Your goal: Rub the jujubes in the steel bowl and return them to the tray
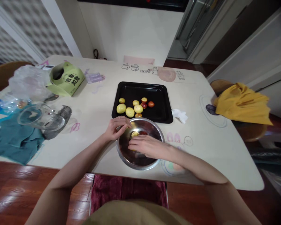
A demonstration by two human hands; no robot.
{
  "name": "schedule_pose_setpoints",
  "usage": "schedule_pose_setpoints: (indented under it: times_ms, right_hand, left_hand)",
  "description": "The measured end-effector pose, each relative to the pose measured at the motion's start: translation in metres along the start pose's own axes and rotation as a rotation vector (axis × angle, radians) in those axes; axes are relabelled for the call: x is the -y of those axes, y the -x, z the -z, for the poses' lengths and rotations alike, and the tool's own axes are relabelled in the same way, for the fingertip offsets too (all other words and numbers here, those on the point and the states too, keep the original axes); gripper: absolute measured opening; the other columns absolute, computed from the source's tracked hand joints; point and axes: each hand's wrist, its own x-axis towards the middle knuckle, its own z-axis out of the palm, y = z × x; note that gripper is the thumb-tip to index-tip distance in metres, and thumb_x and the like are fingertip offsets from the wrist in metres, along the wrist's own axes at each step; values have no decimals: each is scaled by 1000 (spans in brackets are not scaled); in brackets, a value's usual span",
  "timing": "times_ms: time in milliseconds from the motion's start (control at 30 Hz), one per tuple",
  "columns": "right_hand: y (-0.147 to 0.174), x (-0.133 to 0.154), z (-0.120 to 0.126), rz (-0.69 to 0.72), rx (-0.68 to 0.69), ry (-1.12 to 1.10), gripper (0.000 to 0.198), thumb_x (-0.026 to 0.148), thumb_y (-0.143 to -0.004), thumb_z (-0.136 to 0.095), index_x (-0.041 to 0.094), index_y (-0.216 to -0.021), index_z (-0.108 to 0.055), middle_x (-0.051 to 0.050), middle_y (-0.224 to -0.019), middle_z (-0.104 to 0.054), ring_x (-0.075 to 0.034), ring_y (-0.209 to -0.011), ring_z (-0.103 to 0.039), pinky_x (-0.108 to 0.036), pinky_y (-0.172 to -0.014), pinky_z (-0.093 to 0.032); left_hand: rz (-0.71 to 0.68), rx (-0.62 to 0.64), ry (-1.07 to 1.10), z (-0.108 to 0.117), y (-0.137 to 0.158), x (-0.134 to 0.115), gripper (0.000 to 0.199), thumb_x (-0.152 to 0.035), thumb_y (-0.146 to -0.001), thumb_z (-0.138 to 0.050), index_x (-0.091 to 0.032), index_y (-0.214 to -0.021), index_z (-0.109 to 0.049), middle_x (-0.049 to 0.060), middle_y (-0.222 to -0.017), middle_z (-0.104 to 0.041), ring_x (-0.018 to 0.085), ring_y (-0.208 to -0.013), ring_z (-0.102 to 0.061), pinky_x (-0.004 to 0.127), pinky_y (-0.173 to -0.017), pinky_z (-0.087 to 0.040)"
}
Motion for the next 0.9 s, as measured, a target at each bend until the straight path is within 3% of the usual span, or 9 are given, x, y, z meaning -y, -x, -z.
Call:
schedule_pose_setpoints:
  times_ms: [133,267,400,533,667,900]
  right_hand:
    - [2,-5,2,10,-19,-66,26,5,-97,-65,18,-119,-69,-7,-124,-74,-22,-121,-68,-40,-108,-56]
    - [6,-26,11,17,-194,-206,20,24,-104,-64,19,-122,-70,-9,-126,-75,-23,-121,-68,-40,-106,-57]
    - [16,-63,21,-149,-453,-180,23,30,-108,-56,22,-124,-71,-11,-124,-74,-26,-118,-69,-45,-103,-59]
    - [29,-97,22,-370,-589,-38,28,25,-107,-52,21,-129,-70,-14,-131,-72,-31,-123,-67,-53,-108,-56]
    - [38,-118,14,-461,-601,6,38,22,-106,-50,22,-141,-63,-15,-144,-65,-32,-135,-61,-56,-117,-51]
    - [41,-138,-5,-501,-495,-19,59,20,-104,-49,25,-162,-44,-14,-166,-47,-33,-154,-44,-61,-125,-43]
  left_hand:
    - [3,-1,5,1,0,0,30,-28,-107,-53,-16,-93,-77,10,-85,-79,23,-88,-75,40,-88,-61]
    - [-4,14,1,1,0,1,29,-25,-107,-52,-16,-95,-77,10,-87,-79,22,-88,-75,39,-90,-60]
    - [-9,14,0,0,0,1,28,-22,-106,-52,-15,-94,-76,10,-87,-79,21,-89,-75,38,-91,-60]
    - [-16,-1,5,0,0,1,26,-21,-105,-53,-15,-94,-76,9,-86,-79,22,-90,-75,38,-92,-61]
    - [-11,3,0,0,0,1,26,-21,-105,-54,-16,-94,-77,9,-86,-79,22,-90,-75,39,-91,-61]
    - [-13,10,-9,0,0,1,27,-22,-106,-53,-16,-94,-76,9,-85,-79,22,-89,-75,39,-90,-62]
